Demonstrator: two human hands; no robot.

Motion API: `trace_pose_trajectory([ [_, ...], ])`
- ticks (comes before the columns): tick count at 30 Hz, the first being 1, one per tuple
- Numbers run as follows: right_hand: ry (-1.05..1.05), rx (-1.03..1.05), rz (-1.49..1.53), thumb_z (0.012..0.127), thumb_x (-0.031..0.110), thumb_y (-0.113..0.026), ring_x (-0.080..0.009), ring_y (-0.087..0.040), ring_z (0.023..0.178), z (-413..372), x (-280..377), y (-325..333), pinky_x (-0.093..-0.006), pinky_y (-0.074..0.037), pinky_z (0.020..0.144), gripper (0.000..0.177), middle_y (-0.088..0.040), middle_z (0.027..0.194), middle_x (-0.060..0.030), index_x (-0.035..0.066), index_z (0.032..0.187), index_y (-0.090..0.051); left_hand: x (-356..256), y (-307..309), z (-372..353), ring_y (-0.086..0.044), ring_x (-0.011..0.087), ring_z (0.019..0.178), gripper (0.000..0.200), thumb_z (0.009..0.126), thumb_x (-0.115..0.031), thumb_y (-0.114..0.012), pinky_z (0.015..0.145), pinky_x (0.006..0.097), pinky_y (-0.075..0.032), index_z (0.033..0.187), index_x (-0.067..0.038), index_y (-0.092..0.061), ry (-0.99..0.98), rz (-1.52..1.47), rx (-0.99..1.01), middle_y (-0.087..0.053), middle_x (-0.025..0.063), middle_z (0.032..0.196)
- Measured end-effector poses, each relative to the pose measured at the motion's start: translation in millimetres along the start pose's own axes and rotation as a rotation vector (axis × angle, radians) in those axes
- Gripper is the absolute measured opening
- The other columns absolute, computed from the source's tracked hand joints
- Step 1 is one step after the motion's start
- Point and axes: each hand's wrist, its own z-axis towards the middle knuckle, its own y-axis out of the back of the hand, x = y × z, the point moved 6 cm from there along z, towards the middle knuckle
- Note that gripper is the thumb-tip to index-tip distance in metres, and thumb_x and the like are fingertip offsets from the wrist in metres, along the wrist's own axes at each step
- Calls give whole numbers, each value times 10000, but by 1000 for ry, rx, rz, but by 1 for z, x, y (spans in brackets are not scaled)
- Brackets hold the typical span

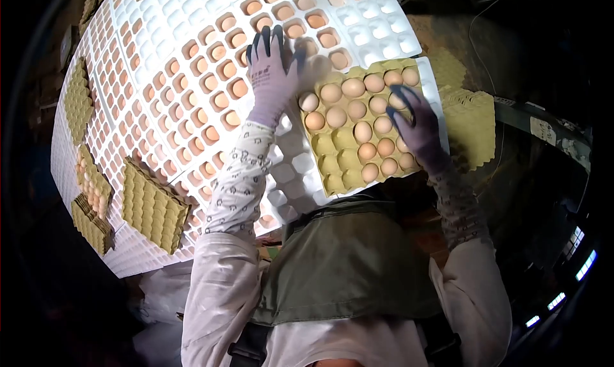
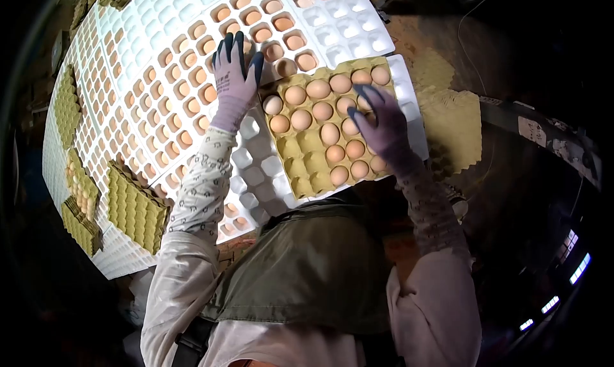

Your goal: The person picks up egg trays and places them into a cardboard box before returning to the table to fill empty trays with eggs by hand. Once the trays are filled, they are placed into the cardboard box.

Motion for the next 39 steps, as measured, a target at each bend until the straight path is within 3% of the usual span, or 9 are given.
trace_pose_trajectory([
  [6,178,763,-275,791,324,-753,-254,-612,990,-103,56,-19,-398,-486,866,378,-626,1031,-50,145,1109,-652,-83,36,-80,-532,385,1218,585,749,-282,-798,1043,486,-437,1265,-86,-607,-206,25,313,-560,170,1341],
  [12,80,686,-74,763,328,-763,-282,-603,1012,-105,35,-21,-414,-483,882,417,-620,1056,-56,160,1124,-640,-90,5,-119,-599,323,1060,331,786,-139,-692,902,438,-509,1104,-101,-610,-286,409,543,-590,133,1140],
  [16,-433,362,921,757,153,-751,-293,-595,1070,-76,-7,14,-373,-478,955,403,-597,1085,-117,65,1122,-604,-42,20,-100,-648,212,931,224,868,-113,-679,782,320,-535,1085,-61,-664,546,-869,297,-656,71,1044],
  [18,-124,386,297,806,141,-721,-255,-597,970,-64,8,13,-345,-514,836,266,-577,1055,-95,33,1029,-623,-68,44,-78,-648,154,886,185,902,-183,-701,746,284,-532,1036,-56,-705,125,-649,245,-690,44,981],
  [20,205,683,-452,809,307,-740,-243,-597,1013,-66,35,-24,-378,-513,815,491,-575,1109,-89,84,1216,-579,-65,-2,-89,-652,211,948,237,875,-208,-694,753,335,-551,1084,-95,-687,527,-514,578,-658,85,1042],
  [22,261,605,-572,770,339,-766,-232,-613,998,-76,31,-51,-399,-532,735,579,-581,1129,-84,101,1259,-567,-127,-6,-93,-661,310,955,465,823,-242,-749,806,415,-559,1242,-111,-596,-145,405,597,-638,161,1053],
  [24,245,657,-574,762,330,-769,-240,-621,981,-76,32,-55,-406,-536,715,584,-581,1151,-77,94,1257,-568,-118,-17,-97,-647,338,1021,546,819,-274,-744,859,443,-557,1322,-184,-555,-126,421,600,-606,138,1161],
  [32,-754,232,1104,845,44,-645,-304,-661,820,-79,-14,-6,-352,-564,774,384,-640,1027,-131,32,1220,-570,-165,-24,-77,-600,276,1049,226,841,-238,-670,837,399,-536,1054,-217,-741,-406,543,519,-543,58,1261],
  [39,176,329,-498,798,207,-712,-269,-550,1056,-58,33,-31,-366,-524,722,169,-502,1389,-42,173,955,-661,-167,-36,-65,-561,257,1041,157,848,-276,-674,871,371,-514,930,-187,-774,-369,578,571,-546,29,1227],
])
